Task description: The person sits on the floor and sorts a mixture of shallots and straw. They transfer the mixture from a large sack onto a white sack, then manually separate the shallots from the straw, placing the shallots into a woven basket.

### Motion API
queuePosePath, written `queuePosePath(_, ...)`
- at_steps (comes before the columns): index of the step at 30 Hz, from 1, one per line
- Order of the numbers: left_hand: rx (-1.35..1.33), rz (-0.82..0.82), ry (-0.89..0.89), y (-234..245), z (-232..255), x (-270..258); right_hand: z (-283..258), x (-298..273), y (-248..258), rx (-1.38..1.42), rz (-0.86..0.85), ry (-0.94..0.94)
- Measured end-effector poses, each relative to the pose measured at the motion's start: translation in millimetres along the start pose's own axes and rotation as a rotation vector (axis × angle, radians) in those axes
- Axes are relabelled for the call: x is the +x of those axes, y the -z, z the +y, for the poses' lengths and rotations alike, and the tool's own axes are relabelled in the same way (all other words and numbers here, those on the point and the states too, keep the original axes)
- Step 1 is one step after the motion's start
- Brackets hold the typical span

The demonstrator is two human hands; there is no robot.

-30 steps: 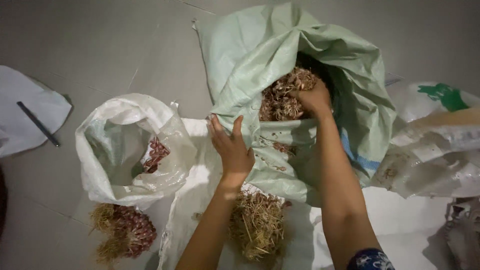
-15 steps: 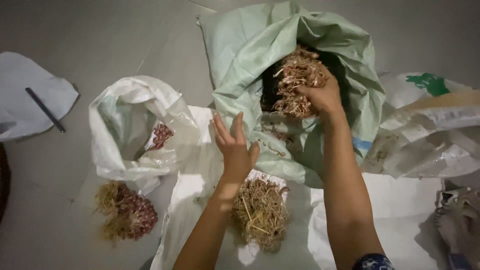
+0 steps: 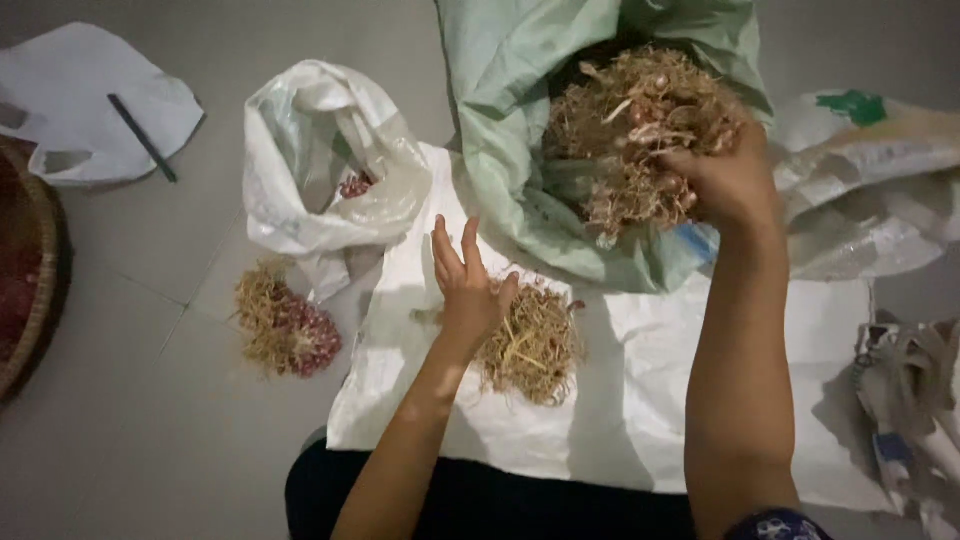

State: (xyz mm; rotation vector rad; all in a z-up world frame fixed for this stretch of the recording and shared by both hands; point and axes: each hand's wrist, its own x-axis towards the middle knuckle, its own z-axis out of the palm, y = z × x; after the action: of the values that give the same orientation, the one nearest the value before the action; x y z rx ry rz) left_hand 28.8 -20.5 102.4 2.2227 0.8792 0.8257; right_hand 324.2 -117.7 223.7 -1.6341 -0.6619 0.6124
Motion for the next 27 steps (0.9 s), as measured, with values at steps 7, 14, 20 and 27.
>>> queuePosePath(7,-0.137,-0.104,0.019,-1.7,-14.9,-61.0,12.3,-102.4,-7.8,0.154,-0.216,0.142)
queuePosePath(14,-0.075,-0.228,0.066,-26.2,-44.7,-112.3,95.8,-173.0,-40.0,-0.088,-0.171,-0.272)
queuePosePath(20,0.215,-0.450,0.092,-32.8,-61.9,-143.1,194.3,-194.7,-38.9,-0.704,-0.185,-0.146)
queuePosePath(27,0.252,-0.563,0.112,-22.2,-42.3,-139.3,169.0,-194.0,-11.5,-0.862,-0.300,-0.365)
